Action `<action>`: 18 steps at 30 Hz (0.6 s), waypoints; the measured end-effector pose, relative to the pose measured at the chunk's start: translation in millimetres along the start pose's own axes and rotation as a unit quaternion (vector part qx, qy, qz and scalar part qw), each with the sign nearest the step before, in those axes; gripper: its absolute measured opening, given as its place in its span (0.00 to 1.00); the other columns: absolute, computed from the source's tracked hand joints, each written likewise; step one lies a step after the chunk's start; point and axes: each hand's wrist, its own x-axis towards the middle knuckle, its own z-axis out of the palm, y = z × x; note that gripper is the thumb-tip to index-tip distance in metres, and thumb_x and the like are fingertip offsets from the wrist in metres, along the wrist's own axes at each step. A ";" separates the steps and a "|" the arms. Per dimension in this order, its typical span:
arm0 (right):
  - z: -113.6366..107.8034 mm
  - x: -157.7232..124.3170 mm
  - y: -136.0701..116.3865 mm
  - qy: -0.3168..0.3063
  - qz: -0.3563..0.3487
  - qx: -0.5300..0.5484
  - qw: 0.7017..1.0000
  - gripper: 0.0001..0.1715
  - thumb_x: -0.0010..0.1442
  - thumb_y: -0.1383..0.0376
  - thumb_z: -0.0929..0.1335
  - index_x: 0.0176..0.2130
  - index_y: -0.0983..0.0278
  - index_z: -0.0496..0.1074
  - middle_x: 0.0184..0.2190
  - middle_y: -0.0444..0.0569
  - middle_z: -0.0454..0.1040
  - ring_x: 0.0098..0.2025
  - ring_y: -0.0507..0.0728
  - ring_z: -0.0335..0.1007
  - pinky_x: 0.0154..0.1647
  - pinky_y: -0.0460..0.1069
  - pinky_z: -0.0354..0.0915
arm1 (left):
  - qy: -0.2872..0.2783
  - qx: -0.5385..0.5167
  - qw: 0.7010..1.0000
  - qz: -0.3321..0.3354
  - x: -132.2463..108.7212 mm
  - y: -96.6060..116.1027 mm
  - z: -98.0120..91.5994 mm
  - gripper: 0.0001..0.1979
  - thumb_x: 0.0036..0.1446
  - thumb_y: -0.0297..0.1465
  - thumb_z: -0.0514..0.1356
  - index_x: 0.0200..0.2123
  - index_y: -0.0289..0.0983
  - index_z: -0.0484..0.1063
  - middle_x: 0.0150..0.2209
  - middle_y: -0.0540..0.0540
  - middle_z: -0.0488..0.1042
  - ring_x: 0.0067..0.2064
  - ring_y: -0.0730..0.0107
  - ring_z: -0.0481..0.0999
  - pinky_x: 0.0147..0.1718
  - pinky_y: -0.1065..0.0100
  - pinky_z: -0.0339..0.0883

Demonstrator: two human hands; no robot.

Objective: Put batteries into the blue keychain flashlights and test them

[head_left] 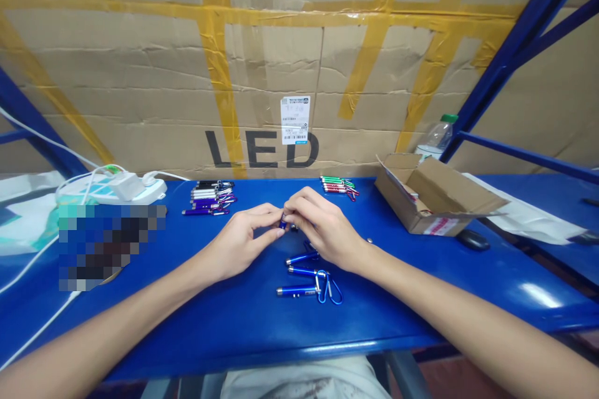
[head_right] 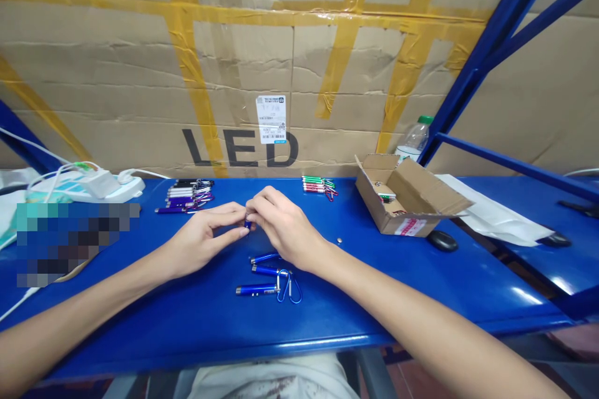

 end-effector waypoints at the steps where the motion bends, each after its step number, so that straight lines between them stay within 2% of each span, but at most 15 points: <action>1: -0.2 0.2 -0.3 -0.001 0.001 0.000 1.000 0.08 0.79 0.68 0.62 0.49 0.61 0.70 0.45 0.52 0.71 0.46 0.58 0.70 0.49 0.53 0.70 | 0.001 -0.001 1.000 -0.001 -0.1 -0.3 0.2 0.13 0.72 0.30 0.62 0.54 0.39 0.83 0.52 0.42 0.81 0.53 0.60 0.78 0.56 0.61 0.71; 18: 1.6 -2.1 1.6 -0.002 -0.003 -0.009 1.000 0.09 0.78 0.68 0.62 0.48 0.61 0.71 0.45 0.52 0.72 0.47 0.58 0.71 0.50 0.53 0.71 | 0.003 -0.012 1.000 -0.010 -0.6 0.5 1.1 0.12 0.72 0.31 0.62 0.52 0.39 0.84 0.50 0.42 0.81 0.52 0.60 0.78 0.55 0.60 0.71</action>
